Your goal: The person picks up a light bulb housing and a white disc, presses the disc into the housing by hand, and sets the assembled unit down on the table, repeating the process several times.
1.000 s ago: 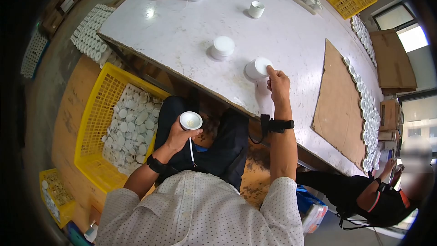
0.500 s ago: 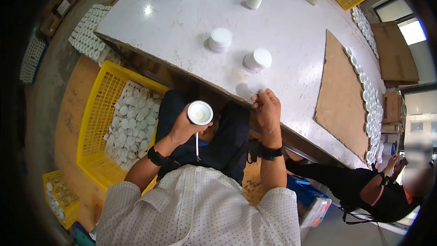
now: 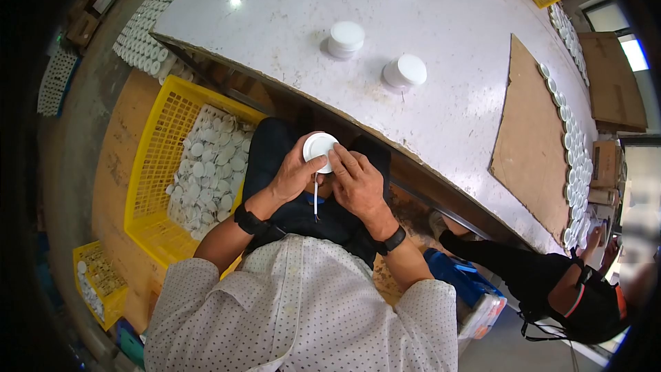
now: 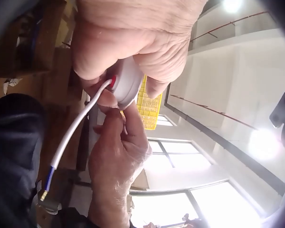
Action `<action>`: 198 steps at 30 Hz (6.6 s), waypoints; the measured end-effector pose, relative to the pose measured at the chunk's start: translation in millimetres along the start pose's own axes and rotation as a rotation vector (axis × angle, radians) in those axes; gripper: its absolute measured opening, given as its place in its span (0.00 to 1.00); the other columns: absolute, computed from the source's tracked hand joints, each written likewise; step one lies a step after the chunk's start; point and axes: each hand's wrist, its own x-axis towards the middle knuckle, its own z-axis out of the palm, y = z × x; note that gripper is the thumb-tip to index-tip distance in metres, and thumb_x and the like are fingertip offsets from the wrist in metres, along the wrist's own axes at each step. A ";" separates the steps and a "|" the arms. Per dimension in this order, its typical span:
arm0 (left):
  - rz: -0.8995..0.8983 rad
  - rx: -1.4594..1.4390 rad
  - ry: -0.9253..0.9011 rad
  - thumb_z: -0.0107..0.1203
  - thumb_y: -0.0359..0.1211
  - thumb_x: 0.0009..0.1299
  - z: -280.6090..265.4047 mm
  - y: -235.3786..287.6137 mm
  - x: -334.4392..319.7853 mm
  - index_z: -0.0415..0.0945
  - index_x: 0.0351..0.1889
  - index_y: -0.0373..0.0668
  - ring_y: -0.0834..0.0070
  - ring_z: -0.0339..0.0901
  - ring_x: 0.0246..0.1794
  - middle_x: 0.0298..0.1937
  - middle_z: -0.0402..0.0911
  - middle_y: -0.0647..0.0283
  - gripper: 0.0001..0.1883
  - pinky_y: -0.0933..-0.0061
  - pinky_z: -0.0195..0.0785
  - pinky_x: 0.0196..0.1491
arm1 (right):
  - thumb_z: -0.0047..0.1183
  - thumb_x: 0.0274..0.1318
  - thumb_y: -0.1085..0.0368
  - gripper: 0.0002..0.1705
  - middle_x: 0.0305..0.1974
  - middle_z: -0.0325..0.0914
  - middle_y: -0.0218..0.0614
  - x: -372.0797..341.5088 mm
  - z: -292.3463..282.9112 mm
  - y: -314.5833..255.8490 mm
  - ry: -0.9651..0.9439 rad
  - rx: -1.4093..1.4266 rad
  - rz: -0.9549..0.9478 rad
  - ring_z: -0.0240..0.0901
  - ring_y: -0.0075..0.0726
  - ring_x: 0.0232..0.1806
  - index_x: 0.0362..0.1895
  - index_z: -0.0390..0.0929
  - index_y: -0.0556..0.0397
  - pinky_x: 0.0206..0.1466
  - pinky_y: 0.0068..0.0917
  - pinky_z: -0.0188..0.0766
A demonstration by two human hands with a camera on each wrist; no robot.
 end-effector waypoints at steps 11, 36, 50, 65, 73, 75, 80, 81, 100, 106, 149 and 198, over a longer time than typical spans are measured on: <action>0.046 -0.040 0.081 0.48 0.36 0.67 2.8 -3.5 -1.7 0.60 0.55 0.39 0.79 0.71 0.41 0.45 0.71 0.60 0.20 0.82 0.71 0.37 | 0.61 0.29 0.69 0.25 0.46 0.73 0.36 5.9 -0.2 -7.7 0.038 0.058 -0.036 0.70 0.40 0.41 0.41 0.76 0.54 0.41 0.29 0.72; -0.003 0.115 0.920 0.44 0.20 0.56 -220.9 4.2 -40.8 0.57 0.57 0.40 0.63 0.70 0.45 0.49 0.67 0.55 0.27 0.64 0.70 0.40 | 0.52 0.47 0.50 0.20 0.36 0.77 0.48 -17.5 -141.2 250.6 0.126 -0.473 1.113 0.73 0.52 0.40 0.35 0.78 0.54 0.41 0.39 0.69; -0.474 0.654 1.310 0.49 0.24 0.56 -358.4 -81.7 -144.1 0.59 0.58 0.38 0.65 0.70 0.47 0.54 0.67 0.53 0.29 0.72 0.67 0.39 | 0.46 0.47 0.56 0.20 0.37 0.76 0.54 -43.2 -156.2 286.7 -0.106 -0.606 1.394 0.73 0.54 0.43 0.34 0.78 0.61 0.45 0.40 0.69; -0.116 0.334 0.169 0.52 0.26 0.62 -94.3 -6.4 -13.6 0.69 0.47 0.35 0.73 0.75 0.43 0.47 0.75 0.56 0.14 0.78 0.70 0.39 | 0.47 0.52 0.70 0.09 0.21 0.66 0.25 -77.6 -116.2 113.5 0.340 1.101 1.369 0.58 0.17 0.17 0.39 0.71 0.58 0.18 0.13 0.54; -0.225 -0.010 -0.238 0.58 0.22 0.56 -10.2 -13.9 6.7 0.46 0.63 0.37 0.65 0.67 0.55 0.61 0.58 0.47 0.39 0.71 0.67 0.51 | 0.48 0.56 0.67 0.07 0.23 0.73 0.26 -88.2 -46.6 9.2 -0.218 1.251 1.217 0.62 0.14 0.17 0.39 0.74 0.52 0.19 0.12 0.59; -0.193 -0.051 -0.241 0.59 0.21 0.55 0.2 -16.5 8.1 0.47 0.62 0.38 0.66 0.67 0.55 0.59 0.60 0.50 0.39 0.71 0.67 0.51 | 0.48 0.56 0.68 0.08 0.23 0.72 0.25 -82.1 -37.4 -10.9 -0.386 1.212 1.156 0.62 0.13 0.19 0.41 0.74 0.52 0.21 0.12 0.59; -0.203 -0.028 -0.090 0.59 0.19 0.53 -3.5 -23.6 3.7 0.56 0.56 0.38 0.70 0.74 0.46 0.47 0.71 0.58 0.33 0.72 0.71 0.47 | 0.48 0.55 0.70 0.08 0.23 0.71 0.27 -74.6 -10.4 -31.7 -0.465 1.147 0.822 0.66 0.17 0.23 0.40 0.74 0.57 0.24 0.17 0.64; -0.171 -0.046 -0.033 0.58 0.18 0.53 -3.6 -22.6 0.8 0.58 0.54 0.37 0.70 0.76 0.41 0.44 0.73 0.59 0.30 0.74 0.73 0.42 | 0.49 0.55 0.70 0.08 0.23 0.72 0.28 -69.0 -10.5 -31.8 -0.525 1.091 0.770 0.67 0.18 0.23 0.39 0.74 0.58 0.24 0.19 0.64; -0.050 0.043 0.170 0.55 0.18 0.55 -29.7 -9.8 -23.3 0.57 0.54 0.35 0.67 0.76 0.42 0.45 0.72 0.56 0.28 0.72 0.73 0.44 | 0.60 0.45 0.55 0.17 0.17 0.65 0.28 93.2 -43.3 168.0 0.193 0.599 1.119 0.59 0.19 0.16 0.25 0.69 0.55 0.17 0.18 0.59; -0.041 0.000 0.163 0.55 0.18 0.55 -31.3 -10.7 -24.7 0.58 0.53 0.35 0.67 0.76 0.42 0.45 0.73 0.55 0.27 0.72 0.73 0.45 | 0.56 0.50 0.58 0.15 0.18 0.64 0.27 88.3 -40.5 171.9 0.289 0.814 1.177 0.58 0.18 0.16 0.25 0.68 0.55 0.16 0.14 0.55; 0.214 0.452 0.064 0.53 0.28 0.61 0.2 -6.4 -1.3 0.58 0.57 0.41 0.65 0.70 0.49 0.49 0.70 0.53 0.26 0.69 0.65 0.50 | 0.64 0.43 0.64 0.18 0.19 0.64 0.23 16.1 22.3 11.3 -0.071 1.206 1.108 0.57 0.13 0.17 0.24 0.63 0.49 0.17 0.12 0.55; -0.184 0.449 0.719 0.45 0.28 0.65 -227.7 -41.3 -47.1 0.68 0.51 0.37 0.67 0.72 0.50 0.53 0.70 0.58 0.16 0.73 0.67 0.42 | 0.47 0.46 0.59 0.15 0.29 0.76 0.51 -100.1 -164.6 256.9 0.085 -0.547 1.153 0.73 0.54 0.31 0.29 0.76 0.60 0.37 0.41 0.69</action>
